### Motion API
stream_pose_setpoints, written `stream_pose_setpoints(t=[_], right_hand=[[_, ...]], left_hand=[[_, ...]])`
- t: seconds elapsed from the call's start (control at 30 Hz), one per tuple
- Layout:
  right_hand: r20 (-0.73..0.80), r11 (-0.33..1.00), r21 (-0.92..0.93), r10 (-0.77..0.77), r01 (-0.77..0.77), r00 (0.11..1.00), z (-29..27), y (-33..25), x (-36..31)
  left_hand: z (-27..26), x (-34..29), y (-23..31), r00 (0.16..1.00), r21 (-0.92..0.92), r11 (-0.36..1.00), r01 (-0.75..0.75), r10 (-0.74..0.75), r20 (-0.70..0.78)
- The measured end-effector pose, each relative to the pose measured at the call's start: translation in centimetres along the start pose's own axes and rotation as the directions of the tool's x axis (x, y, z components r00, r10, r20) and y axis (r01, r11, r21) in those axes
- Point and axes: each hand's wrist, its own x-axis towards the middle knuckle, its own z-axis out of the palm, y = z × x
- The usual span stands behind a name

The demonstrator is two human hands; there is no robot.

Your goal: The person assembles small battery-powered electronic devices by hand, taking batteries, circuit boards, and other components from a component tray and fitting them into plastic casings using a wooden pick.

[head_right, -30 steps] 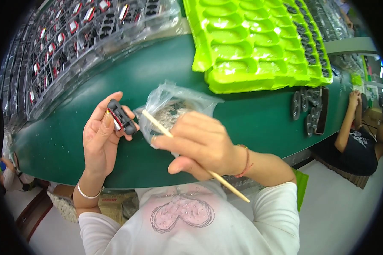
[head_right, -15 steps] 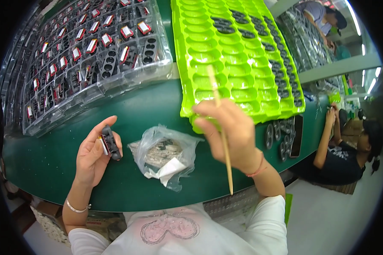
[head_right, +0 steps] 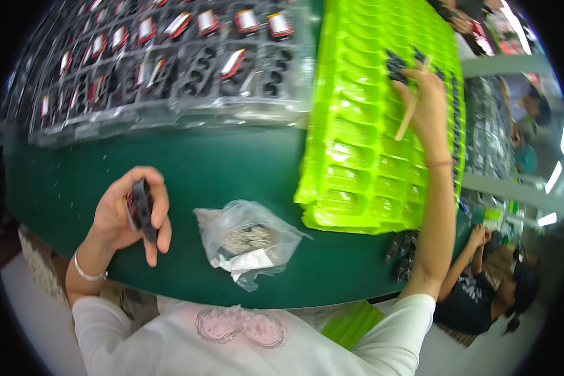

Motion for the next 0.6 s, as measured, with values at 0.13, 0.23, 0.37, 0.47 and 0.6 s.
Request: stream_pose_setpoints(t=[0.13,0.23,0.37,0.47,0.6], right_hand=[[-0.001,0.994,0.099,0.043,-0.043,0.999,0.5,1.7,-0.3],[-0.009,0.989,0.132,0.064,-0.063,0.998,0.0,0.8,-0.3],[-0.063,0.975,0.209,0.086,-0.071,0.994,-0.6,-0.8,-0.1],[-0.031,0.828,0.484,0.339,-0.283,0.94,-3.0,-5.1,-0.6],[-0.041,0.688,0.687,0.36,-0.236,0.932,-7.1,-11.2,-4.6]], left_hand=[[-0.6,0.3,0.2,0.988,-0.002,0.988,-0.157,0.157,0.003],[-0.7,1.1,0.9,0.982,0.082,0.98,-0.179,0.183,-0.04],[-1.1,1.1,1.1,0.982,0.129,0.981,-0.148,0.161,-0.095],[-0.6,0.5,0.9,0.978,0.157,0.977,-0.144,0.164,-0.127],[-0.8,0.1,0.4,0.976,0.197,0.977,-0.086,0.122,-0.179]])
